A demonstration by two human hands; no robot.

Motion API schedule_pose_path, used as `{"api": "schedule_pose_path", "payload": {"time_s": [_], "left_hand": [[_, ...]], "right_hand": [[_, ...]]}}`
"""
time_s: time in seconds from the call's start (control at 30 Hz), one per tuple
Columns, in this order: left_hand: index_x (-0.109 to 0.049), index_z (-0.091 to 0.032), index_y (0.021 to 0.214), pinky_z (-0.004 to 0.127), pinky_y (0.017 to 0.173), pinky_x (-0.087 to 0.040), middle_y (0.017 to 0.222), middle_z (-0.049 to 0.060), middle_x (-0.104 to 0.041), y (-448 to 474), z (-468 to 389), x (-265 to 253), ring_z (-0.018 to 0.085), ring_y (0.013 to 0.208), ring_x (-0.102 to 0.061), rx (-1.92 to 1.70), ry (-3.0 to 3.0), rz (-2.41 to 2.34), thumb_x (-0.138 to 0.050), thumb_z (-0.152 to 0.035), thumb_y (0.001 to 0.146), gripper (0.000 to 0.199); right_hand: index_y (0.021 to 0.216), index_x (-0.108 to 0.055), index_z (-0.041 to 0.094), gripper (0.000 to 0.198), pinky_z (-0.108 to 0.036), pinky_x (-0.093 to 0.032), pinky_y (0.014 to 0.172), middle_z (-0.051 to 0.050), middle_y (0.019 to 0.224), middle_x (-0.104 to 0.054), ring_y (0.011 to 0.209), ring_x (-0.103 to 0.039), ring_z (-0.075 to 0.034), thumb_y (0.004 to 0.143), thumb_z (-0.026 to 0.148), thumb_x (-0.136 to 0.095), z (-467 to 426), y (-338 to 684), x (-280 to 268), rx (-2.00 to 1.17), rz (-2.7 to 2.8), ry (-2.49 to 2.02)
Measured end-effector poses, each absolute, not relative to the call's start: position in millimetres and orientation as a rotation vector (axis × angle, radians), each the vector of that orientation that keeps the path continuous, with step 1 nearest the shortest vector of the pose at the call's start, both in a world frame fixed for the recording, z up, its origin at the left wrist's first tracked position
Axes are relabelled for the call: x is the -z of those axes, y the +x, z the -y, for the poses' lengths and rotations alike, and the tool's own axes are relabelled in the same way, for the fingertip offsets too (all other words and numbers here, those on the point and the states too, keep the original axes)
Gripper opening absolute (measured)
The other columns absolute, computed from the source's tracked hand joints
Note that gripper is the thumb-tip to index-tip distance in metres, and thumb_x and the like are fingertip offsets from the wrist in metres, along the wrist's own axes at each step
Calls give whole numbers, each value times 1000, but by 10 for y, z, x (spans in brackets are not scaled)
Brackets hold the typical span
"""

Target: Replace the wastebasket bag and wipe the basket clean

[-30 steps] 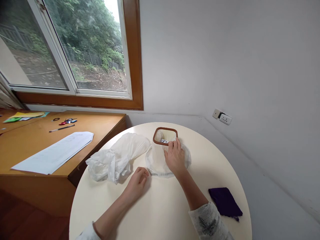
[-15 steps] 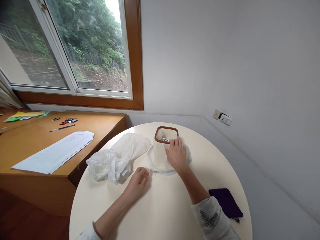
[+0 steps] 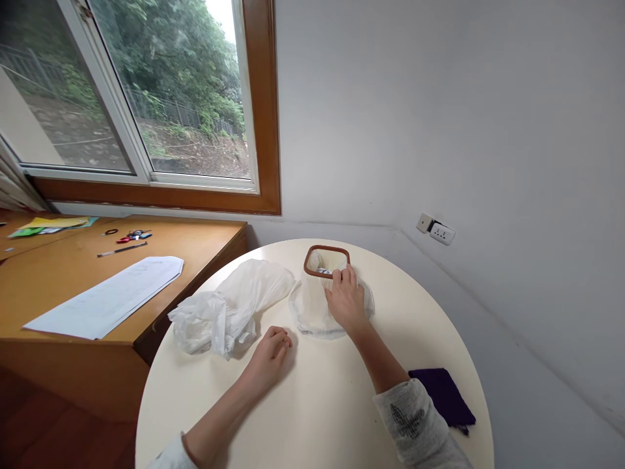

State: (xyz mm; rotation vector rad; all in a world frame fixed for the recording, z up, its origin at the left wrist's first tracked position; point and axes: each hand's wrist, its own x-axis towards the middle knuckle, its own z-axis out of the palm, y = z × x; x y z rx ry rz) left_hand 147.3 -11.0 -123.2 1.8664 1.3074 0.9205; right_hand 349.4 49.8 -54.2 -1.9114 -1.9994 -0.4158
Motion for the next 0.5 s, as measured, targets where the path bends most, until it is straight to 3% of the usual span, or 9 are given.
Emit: {"api": "schedule_pose_path", "payload": {"time_s": [0.5], "left_hand": [[-51, -19, 75, 30, 68, -43, 91, 6, -51, 1478, 117, 1236, 16, 74, -51, -900, 1856, -1312, -38, -13, 73, 15]], "right_hand": [[107, -39, 17, 27, -37, -46, 78, -15, 115, -47, 130, -22, -28, 83, 28, -47, -525, 3499, 556, 401, 1996, -1890]]}}
